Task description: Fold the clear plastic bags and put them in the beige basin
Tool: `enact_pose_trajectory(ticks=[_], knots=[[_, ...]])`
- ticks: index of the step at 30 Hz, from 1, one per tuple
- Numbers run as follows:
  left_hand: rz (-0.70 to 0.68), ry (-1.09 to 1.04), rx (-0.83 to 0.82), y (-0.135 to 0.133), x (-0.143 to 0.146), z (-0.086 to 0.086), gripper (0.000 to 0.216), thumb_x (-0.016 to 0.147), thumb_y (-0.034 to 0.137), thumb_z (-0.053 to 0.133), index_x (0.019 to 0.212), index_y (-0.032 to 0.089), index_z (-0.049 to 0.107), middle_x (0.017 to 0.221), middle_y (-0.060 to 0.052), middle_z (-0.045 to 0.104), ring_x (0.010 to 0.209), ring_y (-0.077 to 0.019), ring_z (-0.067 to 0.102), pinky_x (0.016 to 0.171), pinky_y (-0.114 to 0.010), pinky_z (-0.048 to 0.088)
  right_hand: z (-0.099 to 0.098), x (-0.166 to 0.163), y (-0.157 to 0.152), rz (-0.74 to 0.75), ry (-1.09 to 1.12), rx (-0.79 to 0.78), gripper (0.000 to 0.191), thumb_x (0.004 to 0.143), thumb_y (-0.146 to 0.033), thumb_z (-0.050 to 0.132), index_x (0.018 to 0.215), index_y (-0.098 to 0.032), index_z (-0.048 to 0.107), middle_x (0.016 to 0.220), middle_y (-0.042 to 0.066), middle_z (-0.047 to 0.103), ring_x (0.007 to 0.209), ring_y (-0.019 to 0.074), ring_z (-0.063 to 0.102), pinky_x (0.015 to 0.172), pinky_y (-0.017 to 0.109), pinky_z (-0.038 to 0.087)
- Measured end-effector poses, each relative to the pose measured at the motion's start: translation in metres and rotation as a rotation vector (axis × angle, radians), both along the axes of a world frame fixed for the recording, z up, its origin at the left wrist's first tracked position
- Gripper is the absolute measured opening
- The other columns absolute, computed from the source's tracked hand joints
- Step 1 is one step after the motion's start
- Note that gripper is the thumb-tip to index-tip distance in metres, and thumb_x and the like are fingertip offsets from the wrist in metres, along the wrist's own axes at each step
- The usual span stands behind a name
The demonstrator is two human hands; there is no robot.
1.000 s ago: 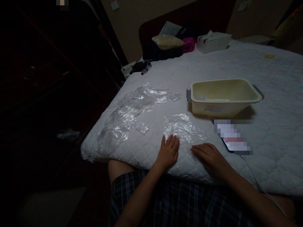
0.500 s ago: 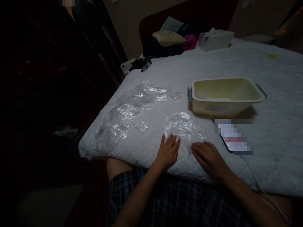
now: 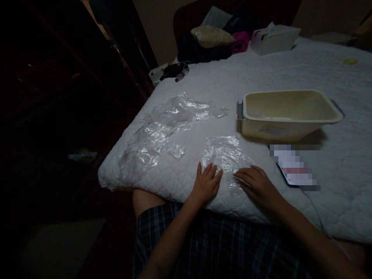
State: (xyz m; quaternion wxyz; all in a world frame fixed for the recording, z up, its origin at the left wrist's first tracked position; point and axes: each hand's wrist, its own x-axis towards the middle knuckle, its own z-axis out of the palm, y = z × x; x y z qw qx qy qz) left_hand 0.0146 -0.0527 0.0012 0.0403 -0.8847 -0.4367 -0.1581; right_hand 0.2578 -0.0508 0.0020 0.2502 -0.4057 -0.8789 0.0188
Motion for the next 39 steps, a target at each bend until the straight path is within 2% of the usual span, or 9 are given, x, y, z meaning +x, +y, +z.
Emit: enact_pose_trajectory(ticks=[9,13,19,22,25,28,33,39], knots=[[-0.057,-0.01,-0.023,-0.001,-0.008,-0.002,0.041,0.093,0.027,0.038,0.133,0.018,0.043,0.139,-0.01,0.045,0.137,-0.0263,0.029,0.111,-0.056,0.022,0.006,-0.018,-0.005,-0.017,0.057,-0.001,0.023,0.089,-0.03,0.049,0.106,-0.023,0.062,0.102,0.006,0.069,0.098,0.0201,0.062,0.097,0.044,0.036],[-0.073,-0.004,-0.025,-0.002,-0.008,-0.002,0.041,0.094,0.027,0.037,0.134,0.019,0.042,0.142,-0.01,0.042,0.139,-0.0249,0.025,0.112,-0.057,0.021,0.004,-0.026,-0.005,-0.135,0.084,-0.018,0.019,0.089,-0.032,0.047,0.096,-0.024,0.063,0.092,0.004,0.07,0.09,0.021,0.063,0.1,0.049,0.03],[-0.076,0.012,-0.013,-0.002,-0.008,-0.003,0.04,0.093,0.027,0.038,0.132,0.021,0.044,0.143,-0.01,0.041,0.139,-0.0243,0.025,0.112,-0.058,0.019,0.002,-0.045,0.001,-0.37,0.212,-0.037,0.027,0.086,-0.039,0.05,0.106,-0.022,0.057,0.078,0.004,0.068,0.079,0.0232,0.063,0.094,0.048,0.035],[-0.079,0.017,-0.005,-0.002,-0.008,-0.003,0.04,0.094,0.027,0.038,0.133,0.02,0.043,0.142,-0.01,0.042,0.138,-0.0247,0.027,0.112,-0.058,0.019,0.006,-0.055,0.005,-0.453,0.263,-0.013,0.023,0.084,-0.04,0.052,0.097,-0.022,0.054,0.07,0.004,0.065,0.073,0.0238,0.061,0.084,0.044,0.039],[-0.076,0.017,-0.005,-0.002,-0.008,-0.003,0.041,0.094,0.028,0.035,0.134,0.021,0.041,0.142,-0.009,0.042,0.138,-0.0241,0.027,0.111,-0.058,0.02,0.01,-0.06,0.009,-0.495,0.191,0.01,0.02,0.084,-0.042,0.053,0.084,-0.022,0.052,0.065,0.003,0.06,0.066,0.0222,0.057,0.079,0.043,0.038],[-0.072,0.018,-0.009,-0.002,-0.008,-0.002,0.04,0.094,0.029,0.036,0.133,0.022,0.042,0.141,-0.008,0.043,0.138,-0.0242,0.027,0.111,-0.057,0.021,0.013,-0.06,0.01,-0.482,0.106,0.027,0.02,0.086,-0.04,0.05,0.083,-0.021,0.055,0.072,0.005,0.062,0.072,0.023,0.058,0.081,0.043,0.036],[-0.079,0.02,-0.01,-0.002,-0.009,-0.002,0.04,0.094,0.029,0.038,0.133,0.022,0.042,0.141,-0.009,0.044,0.137,-0.0249,0.028,0.111,-0.058,0.022,0.012,-0.06,0.013,-0.362,0.033,0.058,0.022,0.089,-0.032,0.046,0.096,-0.02,0.063,0.093,0.008,0.067,0.091,0.0246,0.059,0.09,0.046,0.032],[-0.08,-0.004,-0.011,-0.002,-0.009,-0.003,0.04,0.095,0.029,0.034,0.134,0.021,0.041,0.142,-0.009,0.043,0.138,-0.0249,0.027,0.111,-0.058,0.02,0.004,-0.067,0.015,-0.402,0.008,0.127,0.024,0.09,-0.028,0.045,0.102,-0.02,0.064,0.107,0.011,0.065,0.101,0.0264,0.056,0.098,0.052,0.027]])
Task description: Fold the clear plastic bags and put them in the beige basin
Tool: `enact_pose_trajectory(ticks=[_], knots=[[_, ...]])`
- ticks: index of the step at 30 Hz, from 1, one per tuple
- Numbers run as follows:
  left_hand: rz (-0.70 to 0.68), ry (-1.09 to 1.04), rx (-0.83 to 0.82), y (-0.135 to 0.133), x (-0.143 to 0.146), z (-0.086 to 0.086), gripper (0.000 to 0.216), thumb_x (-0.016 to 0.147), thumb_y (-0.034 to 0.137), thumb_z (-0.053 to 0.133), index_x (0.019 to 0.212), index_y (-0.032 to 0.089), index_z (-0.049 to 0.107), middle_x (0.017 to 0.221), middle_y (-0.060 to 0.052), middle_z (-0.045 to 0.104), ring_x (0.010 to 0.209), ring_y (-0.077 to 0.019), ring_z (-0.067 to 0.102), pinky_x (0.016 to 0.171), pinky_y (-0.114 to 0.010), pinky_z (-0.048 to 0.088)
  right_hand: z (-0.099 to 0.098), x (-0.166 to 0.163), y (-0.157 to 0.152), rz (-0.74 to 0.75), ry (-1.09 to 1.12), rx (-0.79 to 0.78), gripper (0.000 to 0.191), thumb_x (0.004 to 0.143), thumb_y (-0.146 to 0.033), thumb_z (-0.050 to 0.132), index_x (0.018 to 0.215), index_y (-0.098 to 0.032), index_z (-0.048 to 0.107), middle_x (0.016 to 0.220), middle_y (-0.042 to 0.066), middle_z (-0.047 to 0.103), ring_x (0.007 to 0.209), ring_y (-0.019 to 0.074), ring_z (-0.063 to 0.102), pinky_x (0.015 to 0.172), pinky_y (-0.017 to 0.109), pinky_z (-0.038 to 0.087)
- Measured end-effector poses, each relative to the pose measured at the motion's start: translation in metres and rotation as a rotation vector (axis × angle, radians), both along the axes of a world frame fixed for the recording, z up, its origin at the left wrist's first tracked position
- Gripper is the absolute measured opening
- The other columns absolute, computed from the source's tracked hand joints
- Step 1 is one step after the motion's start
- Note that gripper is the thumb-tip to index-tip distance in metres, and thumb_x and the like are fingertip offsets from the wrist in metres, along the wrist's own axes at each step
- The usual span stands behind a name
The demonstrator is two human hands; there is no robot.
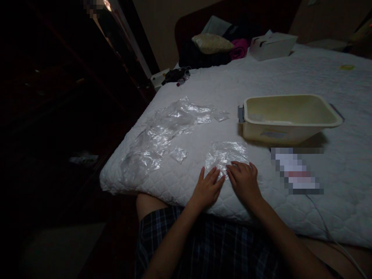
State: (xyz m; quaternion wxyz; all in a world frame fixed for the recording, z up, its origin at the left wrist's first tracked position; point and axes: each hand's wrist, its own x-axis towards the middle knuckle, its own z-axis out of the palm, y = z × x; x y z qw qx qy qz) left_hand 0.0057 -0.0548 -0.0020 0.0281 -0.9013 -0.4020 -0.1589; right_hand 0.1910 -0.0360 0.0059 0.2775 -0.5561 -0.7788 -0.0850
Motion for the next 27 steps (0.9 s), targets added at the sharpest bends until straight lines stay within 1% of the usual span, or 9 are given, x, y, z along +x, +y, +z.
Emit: enact_pose_trajectory(ticks=[6,10,13,19,23,27], knots=[[0.013,-0.004,0.024,-0.001,0.0,-0.003,0.041,0.093,0.029,0.039,0.133,0.02,0.043,0.14,-0.01,0.045,0.135,-0.0265,0.032,0.11,-0.057,0.024,-0.006,-0.005,0.002,0.028,-0.073,-0.029,0.024,0.089,-0.023,0.043,0.105,-0.021,0.062,0.107,0.01,0.065,0.102,0.0255,0.056,0.101,0.055,0.022],[0.044,-0.018,0.059,-0.002,-0.003,-0.006,0.042,0.092,0.029,0.039,0.133,0.02,0.043,0.137,-0.01,0.048,0.133,-0.0271,0.036,0.111,-0.056,0.025,-0.004,-0.012,0.006,0.068,-0.099,-0.046,0.026,0.088,-0.022,0.043,0.106,-0.02,0.061,0.106,0.011,0.065,0.1,0.026,0.056,0.1,0.056,0.023],[0.061,-0.026,0.075,-0.004,-0.006,-0.006,0.044,0.092,0.029,0.04,0.134,0.018,0.042,0.138,-0.011,0.047,0.135,-0.0274,0.032,0.111,-0.057,0.023,-0.002,-0.018,0.008,0.106,-0.112,-0.067,0.026,0.087,-0.022,0.042,0.105,-0.019,0.061,0.108,0.011,0.064,0.101,0.0259,0.055,0.101,0.055,0.022],[0.101,-0.053,0.128,-0.005,-0.006,-0.004,0.043,0.091,0.029,0.04,0.131,0.013,0.044,0.144,-0.013,0.039,0.141,-0.0269,0.021,0.112,-0.059,0.02,-0.005,-0.02,0.01,0.099,-0.091,-0.066,0.027,0.089,-0.022,0.039,0.105,-0.018,0.062,0.108,0.013,0.064,0.101,0.0255,0.055,0.101,0.055,0.023],[0.071,-0.032,0.147,-0.003,-0.005,-0.004,0.043,0.092,0.028,0.039,0.132,0.012,0.043,0.146,-0.013,0.037,0.141,-0.0254,0.02,0.112,-0.059,0.019,-0.007,-0.019,0.01,0.111,-0.078,-0.062,0.027,0.09,-0.023,0.04,0.105,-0.018,0.062,0.109,0.012,0.064,0.102,0.0249,0.055,0.102,0.054,0.021],[0.054,-0.012,0.136,-0.002,-0.004,-0.004,0.043,0.093,0.028,0.036,0.133,0.012,0.043,0.146,-0.011,0.036,0.141,-0.0237,0.021,0.113,-0.057,0.021,-0.003,-0.018,0.01,0.117,-0.033,-0.053,0.027,0.09,-0.023,0.04,0.106,-0.02,0.061,0.11,0.011,0.064,0.104,0.0241,0.055,0.103,0.053,0.02]])
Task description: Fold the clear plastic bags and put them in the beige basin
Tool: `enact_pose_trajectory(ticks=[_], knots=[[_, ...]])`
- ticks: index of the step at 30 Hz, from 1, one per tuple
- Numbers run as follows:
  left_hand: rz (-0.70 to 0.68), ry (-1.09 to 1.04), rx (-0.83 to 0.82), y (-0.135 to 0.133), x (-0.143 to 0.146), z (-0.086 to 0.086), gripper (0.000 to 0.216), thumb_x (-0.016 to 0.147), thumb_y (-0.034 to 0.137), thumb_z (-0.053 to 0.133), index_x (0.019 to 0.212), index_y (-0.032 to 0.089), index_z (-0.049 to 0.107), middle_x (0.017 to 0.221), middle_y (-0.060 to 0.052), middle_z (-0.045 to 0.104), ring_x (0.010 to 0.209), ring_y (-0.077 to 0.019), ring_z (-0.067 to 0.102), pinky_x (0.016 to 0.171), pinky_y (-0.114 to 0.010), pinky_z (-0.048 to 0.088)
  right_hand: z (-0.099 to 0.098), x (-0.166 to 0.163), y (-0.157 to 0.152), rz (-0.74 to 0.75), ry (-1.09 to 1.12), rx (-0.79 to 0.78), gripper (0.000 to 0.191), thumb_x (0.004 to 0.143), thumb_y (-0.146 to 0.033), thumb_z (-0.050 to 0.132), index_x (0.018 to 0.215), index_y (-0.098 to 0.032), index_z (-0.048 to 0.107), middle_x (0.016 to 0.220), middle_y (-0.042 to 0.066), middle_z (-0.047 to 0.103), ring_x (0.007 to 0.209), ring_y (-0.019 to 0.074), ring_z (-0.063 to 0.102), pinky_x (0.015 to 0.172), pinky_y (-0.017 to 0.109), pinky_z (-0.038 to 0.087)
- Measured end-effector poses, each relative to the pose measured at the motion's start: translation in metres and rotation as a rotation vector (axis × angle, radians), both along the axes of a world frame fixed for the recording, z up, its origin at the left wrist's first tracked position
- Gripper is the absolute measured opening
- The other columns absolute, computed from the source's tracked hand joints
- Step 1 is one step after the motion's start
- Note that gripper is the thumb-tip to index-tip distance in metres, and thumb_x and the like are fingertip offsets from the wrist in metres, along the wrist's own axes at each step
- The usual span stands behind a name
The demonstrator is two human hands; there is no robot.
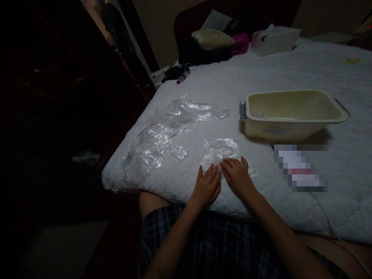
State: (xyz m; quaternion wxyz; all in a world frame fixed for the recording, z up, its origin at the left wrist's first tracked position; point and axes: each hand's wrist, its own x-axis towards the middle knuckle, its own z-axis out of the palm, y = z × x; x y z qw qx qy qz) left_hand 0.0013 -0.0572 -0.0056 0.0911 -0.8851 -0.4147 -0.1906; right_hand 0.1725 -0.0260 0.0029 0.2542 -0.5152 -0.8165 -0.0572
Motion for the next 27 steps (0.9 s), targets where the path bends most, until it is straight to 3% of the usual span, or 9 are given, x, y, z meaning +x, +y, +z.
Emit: enact_pose_trajectory(ticks=[10,15,20,27], knots=[[-0.032,0.01,-0.019,0.001,-0.001,0.0,0.044,0.091,0.028,0.037,0.132,0.011,0.042,0.146,-0.013,0.037,0.14,-0.0269,0.023,0.111,-0.061,0.02,0.018,0.009,0.003,-0.042,0.086,-0.005,0.027,0.091,-0.029,0.04,0.103,-0.021,0.063,0.108,0.01,0.064,0.104,0.0243,0.056,0.102,0.052,0.022],[-0.083,-0.044,0.028,0.0,0.004,0.003,0.042,0.09,0.025,0.039,0.127,0.008,0.047,0.141,-0.016,0.043,0.138,-0.0285,0.028,0.111,-0.054,0.026,0.026,0.047,-0.003,-0.207,0.24,-0.06,0.029,0.09,-0.032,0.039,0.101,-0.019,0.063,0.099,0.01,0.065,0.096,0.0254,0.059,0.092,0.046,0.038],[-0.135,-0.08,0.011,0.005,0.021,0.005,0.042,0.089,0.024,0.039,0.126,0.005,0.048,0.137,-0.017,0.048,0.134,-0.0277,0.035,0.109,-0.045,0.034,0.016,0.09,-0.012,-0.305,0.36,-0.22,0.031,0.088,-0.034,0.041,0.101,-0.019,0.065,0.102,0.013,0.066,0.096,0.0286,0.061,0.085,0.045,0.047],[-0.064,-0.106,-0.001,0.013,0.028,-0.003,0.038,0.09,0.023,0.04,0.12,0.005,0.053,0.127,-0.015,0.057,0.127,-0.0278,0.044,0.109,-0.045,0.036,0.001,0.103,-0.011,-0.192,0.306,-0.281,0.028,0.082,-0.024,0.042,0.091,-0.022,0.068,0.098,0.012,0.065,0.093,0.0292,0.061,0.087,0.048,0.047]])
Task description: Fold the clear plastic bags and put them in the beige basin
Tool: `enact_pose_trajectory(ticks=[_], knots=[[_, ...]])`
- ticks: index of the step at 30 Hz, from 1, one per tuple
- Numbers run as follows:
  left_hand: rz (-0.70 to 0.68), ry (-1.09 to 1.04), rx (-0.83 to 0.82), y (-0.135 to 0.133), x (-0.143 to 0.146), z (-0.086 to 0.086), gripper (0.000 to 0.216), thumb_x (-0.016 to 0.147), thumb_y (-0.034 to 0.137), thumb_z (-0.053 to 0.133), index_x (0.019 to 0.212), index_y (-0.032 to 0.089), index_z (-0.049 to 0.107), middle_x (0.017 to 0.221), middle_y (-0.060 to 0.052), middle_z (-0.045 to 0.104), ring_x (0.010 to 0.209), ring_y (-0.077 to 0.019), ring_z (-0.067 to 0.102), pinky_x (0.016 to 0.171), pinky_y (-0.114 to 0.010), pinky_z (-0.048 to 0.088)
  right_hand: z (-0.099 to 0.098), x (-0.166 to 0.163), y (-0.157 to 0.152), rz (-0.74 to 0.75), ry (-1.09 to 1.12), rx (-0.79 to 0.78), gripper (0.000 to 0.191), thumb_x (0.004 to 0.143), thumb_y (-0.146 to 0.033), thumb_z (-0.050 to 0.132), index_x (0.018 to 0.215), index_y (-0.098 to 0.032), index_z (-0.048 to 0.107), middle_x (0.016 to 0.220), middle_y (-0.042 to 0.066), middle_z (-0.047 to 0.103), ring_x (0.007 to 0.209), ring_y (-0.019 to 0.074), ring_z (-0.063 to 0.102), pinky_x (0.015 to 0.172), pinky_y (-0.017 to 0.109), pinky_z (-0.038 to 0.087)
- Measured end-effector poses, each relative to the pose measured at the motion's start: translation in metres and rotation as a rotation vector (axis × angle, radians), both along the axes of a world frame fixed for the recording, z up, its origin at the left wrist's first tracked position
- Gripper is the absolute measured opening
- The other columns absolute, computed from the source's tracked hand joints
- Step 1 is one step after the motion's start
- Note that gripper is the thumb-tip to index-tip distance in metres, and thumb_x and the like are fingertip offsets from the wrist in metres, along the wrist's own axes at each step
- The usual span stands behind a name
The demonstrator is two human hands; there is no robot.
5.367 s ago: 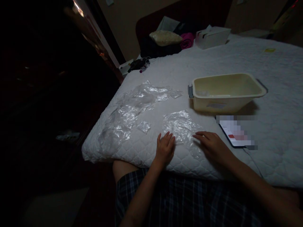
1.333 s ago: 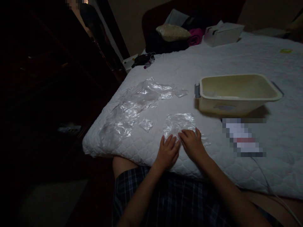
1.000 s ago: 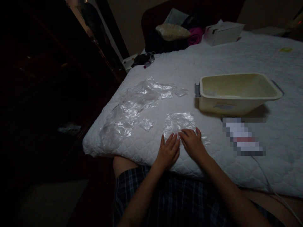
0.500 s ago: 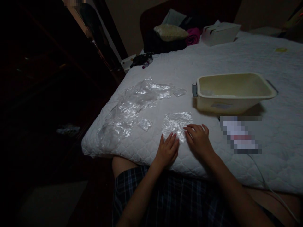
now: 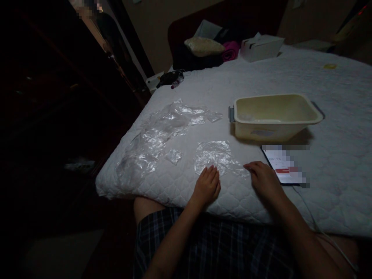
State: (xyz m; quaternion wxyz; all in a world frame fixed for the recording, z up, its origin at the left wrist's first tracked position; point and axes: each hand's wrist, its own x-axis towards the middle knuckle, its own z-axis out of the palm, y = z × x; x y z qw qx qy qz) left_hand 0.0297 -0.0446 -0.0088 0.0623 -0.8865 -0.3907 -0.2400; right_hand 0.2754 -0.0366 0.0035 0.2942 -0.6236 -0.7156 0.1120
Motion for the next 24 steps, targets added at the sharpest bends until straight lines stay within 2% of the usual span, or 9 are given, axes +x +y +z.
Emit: enact_pose_trajectory(ticks=[6,11,14,20,24], knots=[[0.0,0.01,-0.024,-0.001,-0.001,-0.002,0.038,0.089,0.023,0.041,0.121,0.007,0.053,0.129,-0.014,0.055,0.129,-0.0266,0.043,0.11,-0.046,0.034,0.008,-0.015,0.0,0.017,0.219,-0.026,0.024,0.078,-0.023,0.044,0.086,-0.023,0.067,0.096,0.009,0.067,0.093,0.0264,0.062,0.09,0.048,0.047],[-0.002,0.025,-0.038,-0.001,-0.001,-0.002,0.039,0.089,0.024,0.041,0.123,0.007,0.051,0.13,-0.014,0.054,0.129,-0.0265,0.043,0.11,-0.045,0.034,0.016,-0.038,-0.001,-0.043,0.446,-0.112,0.025,0.081,-0.034,0.048,0.096,-0.023,0.065,0.101,0.007,0.067,0.097,0.0241,0.062,0.092,0.042,0.046],[0.005,0.03,-0.045,-0.002,-0.001,-0.001,0.039,0.088,0.024,0.043,0.123,0.007,0.051,0.13,-0.014,0.054,0.13,-0.0255,0.042,0.111,-0.044,0.033,0.019,-0.049,0.003,-0.044,0.492,-0.089,0.029,0.081,-0.038,0.052,0.102,-0.022,0.063,0.105,0.008,0.066,0.097,0.0241,0.062,0.089,0.04,0.047],[0.012,0.033,-0.026,-0.002,-0.001,0.001,0.04,0.088,0.025,0.043,0.124,0.008,0.051,0.132,-0.014,0.053,0.133,-0.0261,0.038,0.111,-0.046,0.032,0.013,-0.064,0.015,0.061,0.202,0.135,0.028,0.087,-0.036,0.048,0.103,-0.02,0.062,0.105,0.011,0.062,0.099,0.0241,0.058,0.089,0.041,0.046],[0.028,0.029,-0.017,-0.002,0.0,0.0,0.04,0.089,0.025,0.042,0.124,0.008,0.051,0.134,-0.014,0.051,0.134,-0.026,0.037,0.111,-0.048,0.031,0.003,-0.072,0.022,0.113,-0.024,0.189,0.027,0.089,-0.031,0.043,0.104,-0.019,0.063,0.105,0.011,0.062,0.098,0.0252,0.058,0.088,0.044,0.043]])
